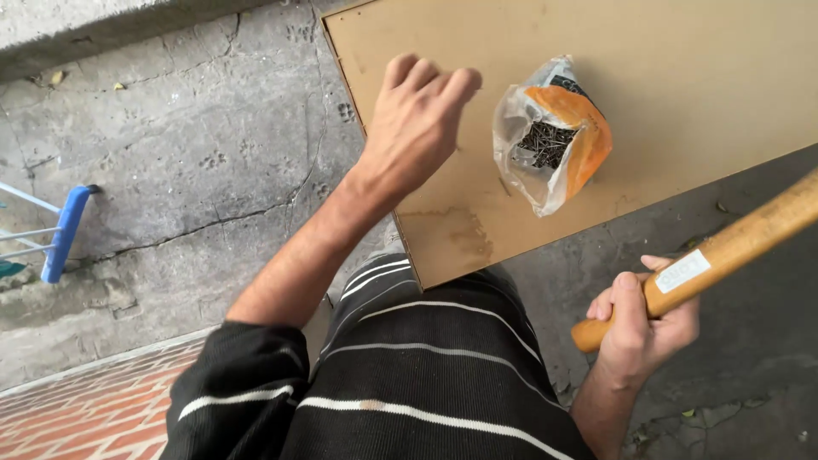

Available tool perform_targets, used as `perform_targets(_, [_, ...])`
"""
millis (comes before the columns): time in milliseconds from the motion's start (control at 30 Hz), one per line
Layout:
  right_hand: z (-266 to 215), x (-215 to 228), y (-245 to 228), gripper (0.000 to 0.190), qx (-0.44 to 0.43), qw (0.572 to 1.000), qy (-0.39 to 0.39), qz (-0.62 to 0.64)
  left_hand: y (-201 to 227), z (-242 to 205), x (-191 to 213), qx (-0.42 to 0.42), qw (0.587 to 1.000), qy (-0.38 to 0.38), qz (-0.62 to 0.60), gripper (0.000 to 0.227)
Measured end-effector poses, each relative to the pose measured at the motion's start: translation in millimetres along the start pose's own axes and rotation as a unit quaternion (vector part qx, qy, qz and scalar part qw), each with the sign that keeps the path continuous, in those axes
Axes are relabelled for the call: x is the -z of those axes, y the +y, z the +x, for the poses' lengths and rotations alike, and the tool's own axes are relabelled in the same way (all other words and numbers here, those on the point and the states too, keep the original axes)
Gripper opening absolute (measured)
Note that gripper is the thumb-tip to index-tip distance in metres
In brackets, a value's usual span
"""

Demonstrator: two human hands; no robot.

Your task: The person uses a hammer to drive nails into a large, light-colored wooden board placed on a workbench. They repeatedly pick up nails from a plastic bag and the board surface, position them, and strike them with the hammer to secure them into the wood.

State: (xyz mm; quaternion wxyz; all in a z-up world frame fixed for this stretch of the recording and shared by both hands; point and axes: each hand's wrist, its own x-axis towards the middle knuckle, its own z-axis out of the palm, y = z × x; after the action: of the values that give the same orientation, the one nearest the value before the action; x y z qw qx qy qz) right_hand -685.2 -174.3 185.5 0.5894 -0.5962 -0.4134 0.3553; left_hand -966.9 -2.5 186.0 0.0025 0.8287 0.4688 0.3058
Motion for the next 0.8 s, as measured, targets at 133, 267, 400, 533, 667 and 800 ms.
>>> perform_targets(133, [-3,12,11,0.013,0.05,0.998,-0.014,0.017,14,-45,22,0.124,0.982,0.004,-0.141,0.02])
perform_targets(267, [-2,-1,-10,0.015,0.079,0.996,-0.037,0.022,15,-101,22,0.279,0.857,0.072,-0.426,0.016])
perform_targets(400, [-19,11,14,0.012,0.069,0.993,-0.086,-0.038,38,-136,38,0.268,0.859,0.094,-0.426,0.019])
perform_targets(533, [-32,8,23,0.013,0.113,0.984,-0.122,-0.068,54,-163,36,0.229,0.922,0.081,-0.3,0.018])
perform_targets(667, [-47,7,25,0.018,0.143,0.979,-0.139,-0.043,69,-182,32,0.207,0.936,0.044,-0.283,0.02])
perform_targets(800, [-70,11,44,0.016,0.068,0.975,-0.197,-0.073,76,-203,19,0.183,0.941,0.048,-0.282,0.019])
